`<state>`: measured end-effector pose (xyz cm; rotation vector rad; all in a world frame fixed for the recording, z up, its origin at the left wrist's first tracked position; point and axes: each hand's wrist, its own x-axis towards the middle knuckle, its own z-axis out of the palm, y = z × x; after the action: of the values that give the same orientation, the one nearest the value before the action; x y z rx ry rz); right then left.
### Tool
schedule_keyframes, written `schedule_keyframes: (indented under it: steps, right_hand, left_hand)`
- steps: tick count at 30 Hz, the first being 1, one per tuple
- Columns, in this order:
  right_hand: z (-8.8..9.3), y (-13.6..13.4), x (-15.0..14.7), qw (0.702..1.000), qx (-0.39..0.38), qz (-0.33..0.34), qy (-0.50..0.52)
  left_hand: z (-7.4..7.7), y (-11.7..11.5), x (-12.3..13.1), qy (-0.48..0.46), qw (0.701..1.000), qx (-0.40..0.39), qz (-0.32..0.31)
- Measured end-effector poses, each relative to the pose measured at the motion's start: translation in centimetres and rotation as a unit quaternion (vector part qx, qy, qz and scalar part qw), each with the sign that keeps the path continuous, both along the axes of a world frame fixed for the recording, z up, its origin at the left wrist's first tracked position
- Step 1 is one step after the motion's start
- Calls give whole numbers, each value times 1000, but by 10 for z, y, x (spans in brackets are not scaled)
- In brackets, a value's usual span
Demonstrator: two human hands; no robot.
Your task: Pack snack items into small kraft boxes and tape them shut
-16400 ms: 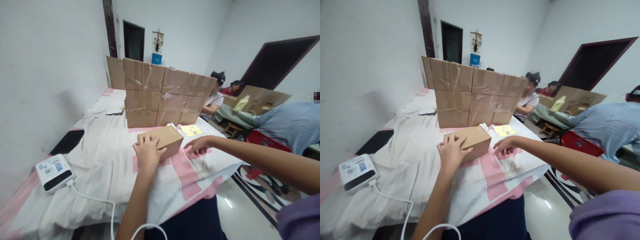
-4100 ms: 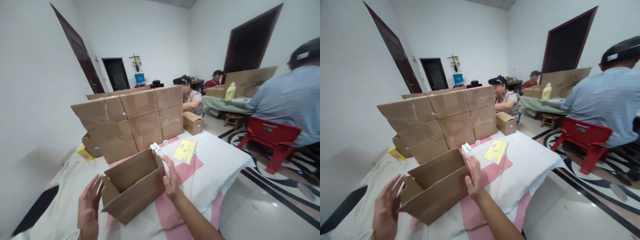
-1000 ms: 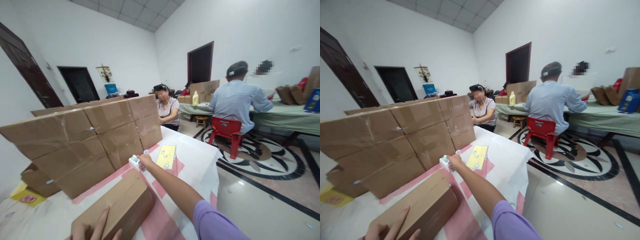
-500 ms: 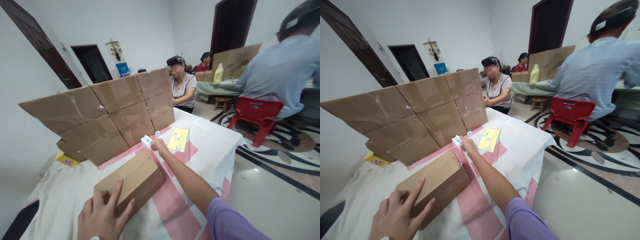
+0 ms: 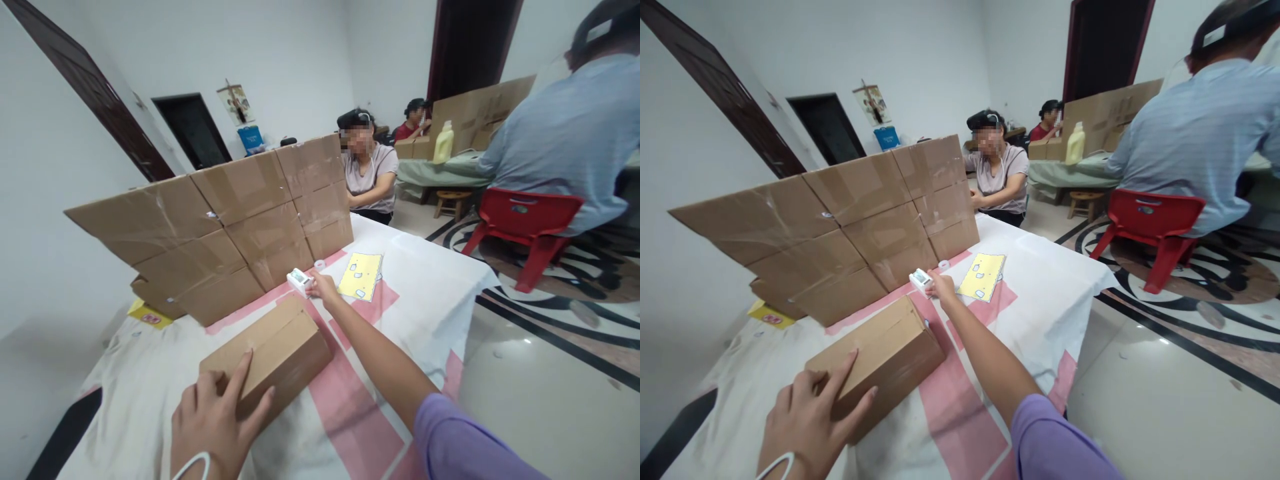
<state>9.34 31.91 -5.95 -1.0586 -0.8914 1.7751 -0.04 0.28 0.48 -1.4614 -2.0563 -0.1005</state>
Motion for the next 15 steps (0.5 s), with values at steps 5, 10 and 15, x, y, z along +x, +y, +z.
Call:
schedule_keyframes:
  steps: [5, 10, 15]
  right_hand:
    - [0, 0, 5, 1000, -8, 20, -23]
    - [1, -3, 9, 998, -11, 49, -47]
    - [2, -4, 10, 995, -18, 58, -75]
  left_hand:
    - [1, 0, 2, 3, 1000, 10, -8]
    - [1, 0, 2, -2, 1000, -1, 2]
    - [-1, 0, -3, -33, 999, -14, 9]
